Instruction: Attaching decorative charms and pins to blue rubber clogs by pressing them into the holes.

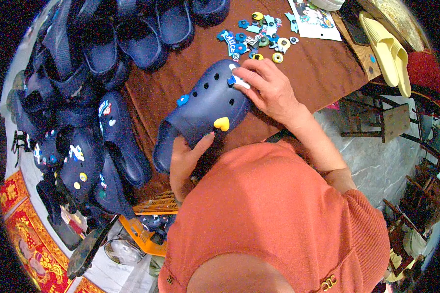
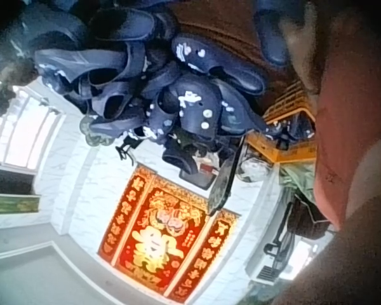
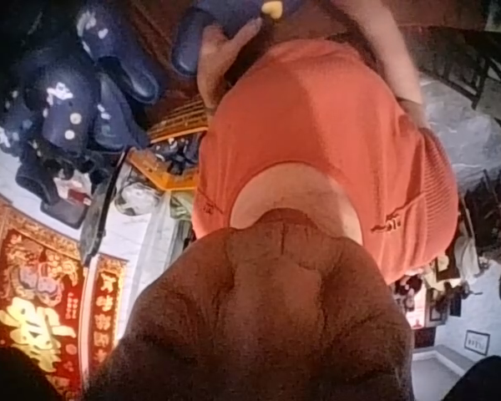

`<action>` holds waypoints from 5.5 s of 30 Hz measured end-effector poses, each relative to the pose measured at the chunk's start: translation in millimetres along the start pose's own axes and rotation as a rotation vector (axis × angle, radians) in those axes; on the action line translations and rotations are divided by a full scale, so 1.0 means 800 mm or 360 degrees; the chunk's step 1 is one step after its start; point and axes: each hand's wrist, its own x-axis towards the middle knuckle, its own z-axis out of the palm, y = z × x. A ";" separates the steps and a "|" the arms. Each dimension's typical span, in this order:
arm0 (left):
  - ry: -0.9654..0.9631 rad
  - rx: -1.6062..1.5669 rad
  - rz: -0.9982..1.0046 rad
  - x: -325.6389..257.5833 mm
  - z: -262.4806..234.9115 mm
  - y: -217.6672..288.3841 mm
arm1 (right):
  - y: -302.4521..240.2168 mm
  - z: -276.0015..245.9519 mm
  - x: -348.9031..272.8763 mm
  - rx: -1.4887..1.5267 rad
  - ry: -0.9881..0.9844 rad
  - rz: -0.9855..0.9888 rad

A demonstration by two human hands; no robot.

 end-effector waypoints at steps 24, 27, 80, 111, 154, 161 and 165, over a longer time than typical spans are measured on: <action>-0.0041 -0.0107 -0.0075 0.000 -0.002 0.001 | -0.013 0.010 0.001 0.0144 -0.0027 0.0129; -0.0022 -0.0107 -0.0098 -0.002 -0.002 0.004 | -0.011 0.013 0.006 0.0174 -0.0005 0.0171; -0.0072 0.0242 0.0249 0.007 -0.007 -0.011 | 0.013 0.031 -0.002 0.0563 -0.0330 0.0415; -0.0026 0.0368 0.0304 0.006 -0.009 -0.015 | 0.000 0.005 0.015 0.0772 -0.0346 0.0599; -0.0088 0.0407 0.0375 0.008 -0.011 -0.011 | -0.010 0.025 -0.004 0.0845 -0.0158 0.0675; -0.0077 0.0382 0.0395 0.008 -0.011 -0.014 | -0.009 0.023 0.002 0.1091 -0.0141 0.0856; -0.0061 0.0339 0.0412 0.008 -0.009 -0.011 | -0.010 0.024 0.001 0.0998 -0.0134 0.0758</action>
